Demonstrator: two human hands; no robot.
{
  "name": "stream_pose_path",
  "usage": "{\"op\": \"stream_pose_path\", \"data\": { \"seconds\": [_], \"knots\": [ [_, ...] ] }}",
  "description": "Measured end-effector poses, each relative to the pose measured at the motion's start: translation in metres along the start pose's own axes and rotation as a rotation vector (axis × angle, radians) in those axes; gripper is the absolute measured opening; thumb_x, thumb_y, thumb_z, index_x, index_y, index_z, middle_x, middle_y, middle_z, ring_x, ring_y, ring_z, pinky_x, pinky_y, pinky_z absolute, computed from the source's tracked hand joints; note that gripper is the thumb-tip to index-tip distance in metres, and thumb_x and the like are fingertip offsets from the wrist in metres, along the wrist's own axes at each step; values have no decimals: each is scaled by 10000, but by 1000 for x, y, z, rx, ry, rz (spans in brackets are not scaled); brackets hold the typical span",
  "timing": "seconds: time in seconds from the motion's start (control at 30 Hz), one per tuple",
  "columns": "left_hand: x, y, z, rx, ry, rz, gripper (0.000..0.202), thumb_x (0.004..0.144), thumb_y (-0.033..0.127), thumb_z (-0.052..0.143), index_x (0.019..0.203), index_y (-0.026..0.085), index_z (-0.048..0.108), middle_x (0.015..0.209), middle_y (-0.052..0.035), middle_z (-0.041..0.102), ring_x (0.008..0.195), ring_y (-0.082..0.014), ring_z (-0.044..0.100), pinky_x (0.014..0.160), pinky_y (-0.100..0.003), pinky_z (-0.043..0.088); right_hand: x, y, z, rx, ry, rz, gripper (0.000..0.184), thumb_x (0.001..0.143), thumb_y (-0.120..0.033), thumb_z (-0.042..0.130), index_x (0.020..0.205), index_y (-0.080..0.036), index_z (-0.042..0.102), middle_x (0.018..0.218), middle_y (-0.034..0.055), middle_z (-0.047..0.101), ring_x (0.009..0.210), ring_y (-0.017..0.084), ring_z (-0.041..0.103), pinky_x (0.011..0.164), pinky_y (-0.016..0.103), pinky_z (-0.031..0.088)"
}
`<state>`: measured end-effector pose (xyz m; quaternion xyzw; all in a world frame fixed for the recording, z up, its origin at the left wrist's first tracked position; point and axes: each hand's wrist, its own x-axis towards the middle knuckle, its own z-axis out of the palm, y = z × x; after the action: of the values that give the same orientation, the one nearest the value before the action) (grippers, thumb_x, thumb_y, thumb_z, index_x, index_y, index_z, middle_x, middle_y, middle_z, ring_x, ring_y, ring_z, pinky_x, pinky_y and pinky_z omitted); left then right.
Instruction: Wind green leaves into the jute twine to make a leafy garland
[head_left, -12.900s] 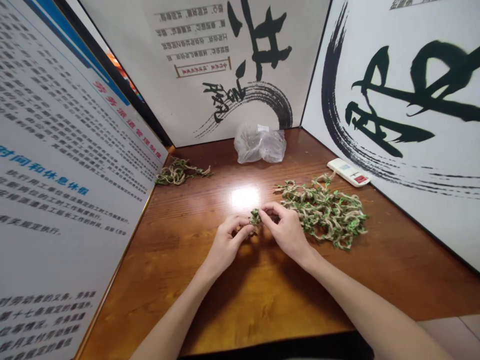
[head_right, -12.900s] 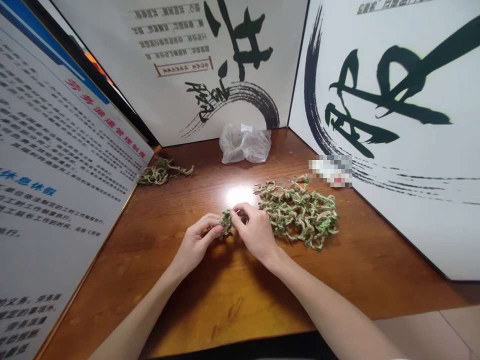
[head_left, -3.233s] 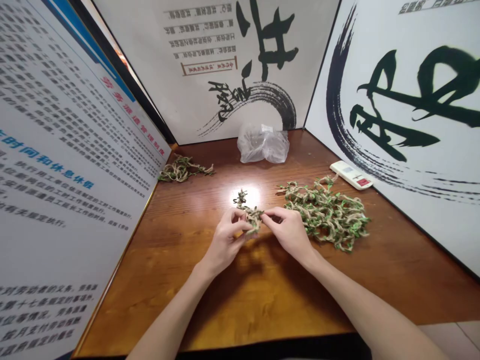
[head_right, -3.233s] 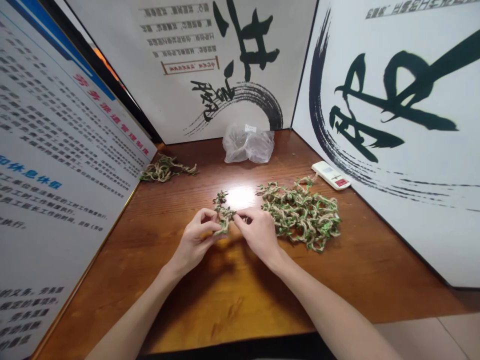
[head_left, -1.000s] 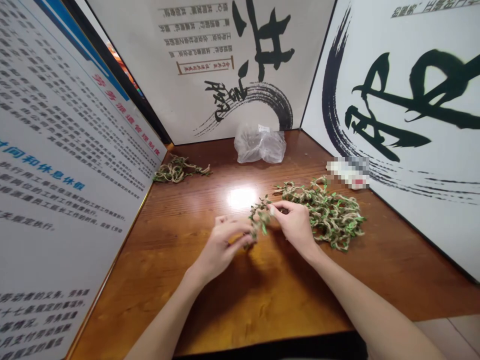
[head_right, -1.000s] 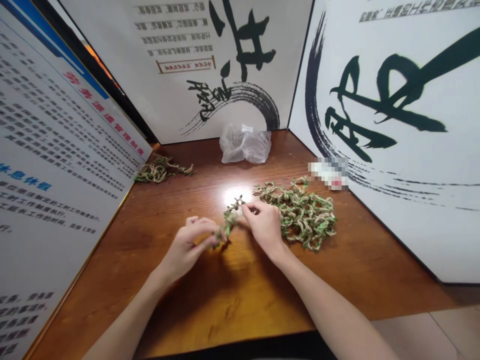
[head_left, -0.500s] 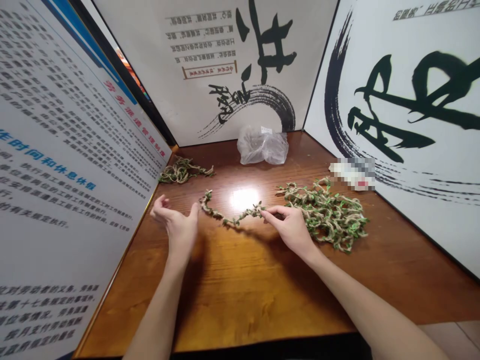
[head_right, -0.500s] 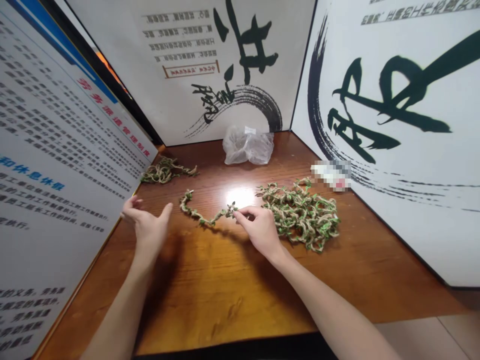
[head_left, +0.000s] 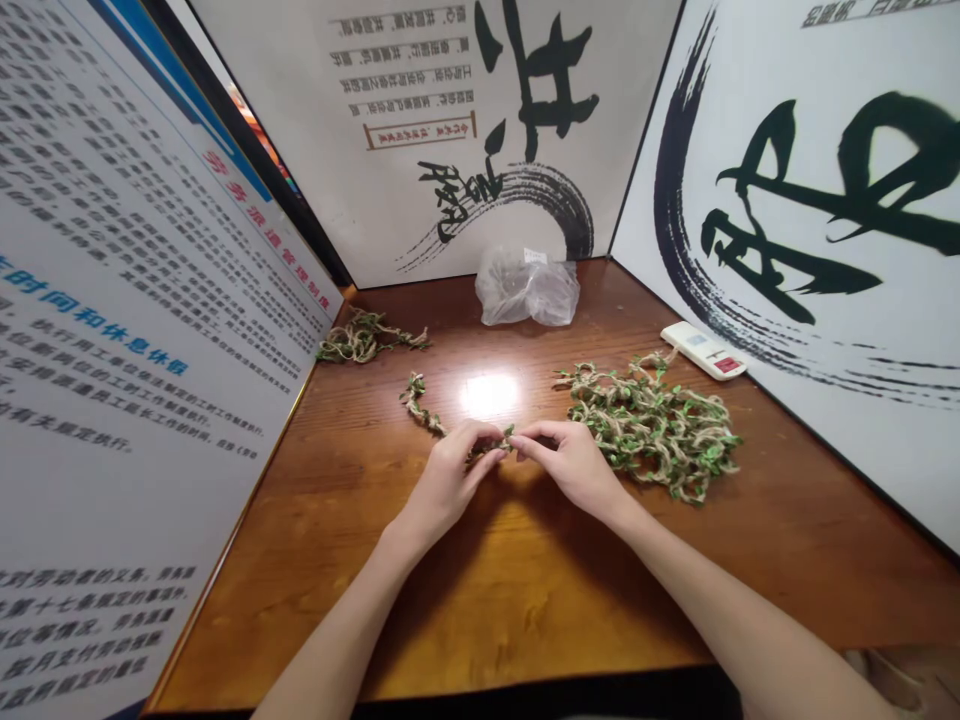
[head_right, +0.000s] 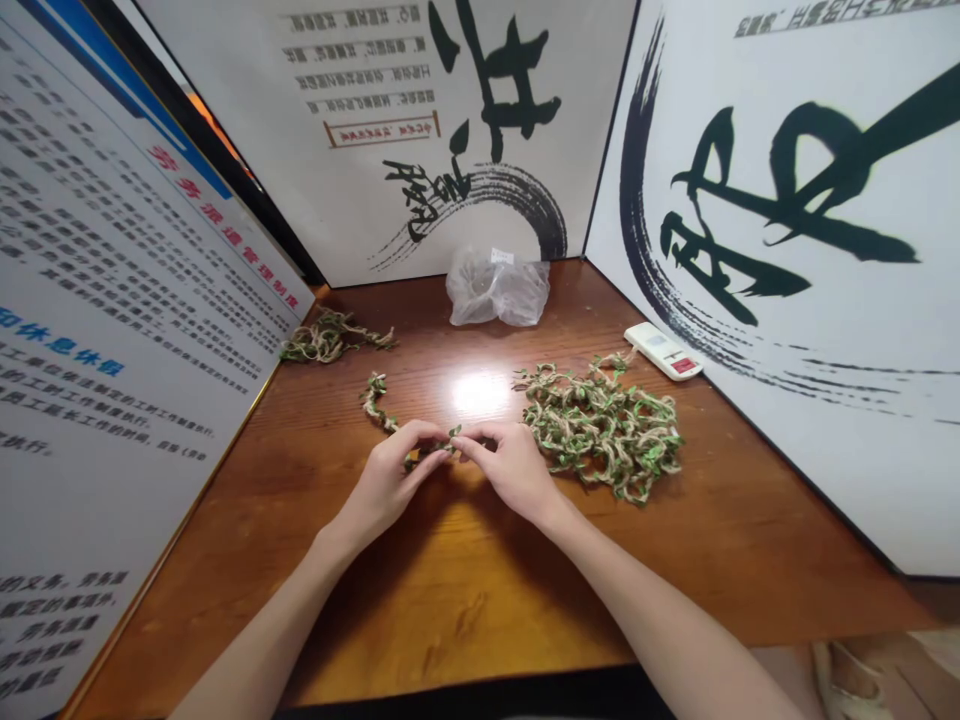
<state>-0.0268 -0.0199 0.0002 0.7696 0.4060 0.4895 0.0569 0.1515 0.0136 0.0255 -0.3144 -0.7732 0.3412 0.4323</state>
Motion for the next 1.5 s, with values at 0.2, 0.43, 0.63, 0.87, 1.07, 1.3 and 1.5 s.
{"op": "stream_pose_path", "data": {
  "seconds": [0.2,0.43,0.63,0.87,1.07,1.3,1.5],
  "knots": [
    [2,1,-6,-12,-20,54,112,919,162,517,981,164,611,941,-57,630,874,-132,603,759,-233,476,1,-1,-2,-93,52,-12,146,825,-219,637,721,-172,728,675,-2,698,645,137,631,651,224,430],
    [1,-1,-9,11,-26,-20,118,916,198,536,989,162,621,888,-41,695,766,-126,643,702,-220,489,4,0,-7,-133,69,8,137,823,-205,634,736,-183,737,677,-6,695,663,140,632,671,229,427],
    [2,-1,-13,59,-5,24,126,925,206,527,981,166,632,876,-34,685,767,-125,629,701,-220,475,6,5,-11,-161,51,54,138,828,-221,625,772,-179,744,677,-1,690,665,143,624,671,235,414],
    [2,-2,-15,76,-20,-24,130,926,211,524,968,167,639,837,-24,667,700,-111,582,677,-212,452,8,4,-17,-259,57,58,148,825,-217,615,759,-181,742,694,4,701,670,146,627,672,237,414],
    [1,-4,-21,81,-25,-96,136,924,236,529,931,165,645,825,-15,663,695,-107,566,644,-204,414,10,3,-24,-358,76,84,163,834,-239,607,762,-195,747,679,5,697,663,153,628,679,244,408],
    [0,-7,-26,109,-87,-175,182,925,296,524,915,171,656,784,-13,659,642,-112,541,630,-234,402,9,3,-24,-401,124,21,153,846,-203,611,760,-198,737,683,1,694,666,152,629,663,246,398],
    [-1,-6,-20,125,-156,-52,283,865,367,622,1082,187,614,1117,-64,649,1049,-196,580,934,-330,413,5,2,-18,-314,105,-186,157,879,-198,596,765,-178,702,692,0,676,656,130,608,668,233,418]
  ]
}}
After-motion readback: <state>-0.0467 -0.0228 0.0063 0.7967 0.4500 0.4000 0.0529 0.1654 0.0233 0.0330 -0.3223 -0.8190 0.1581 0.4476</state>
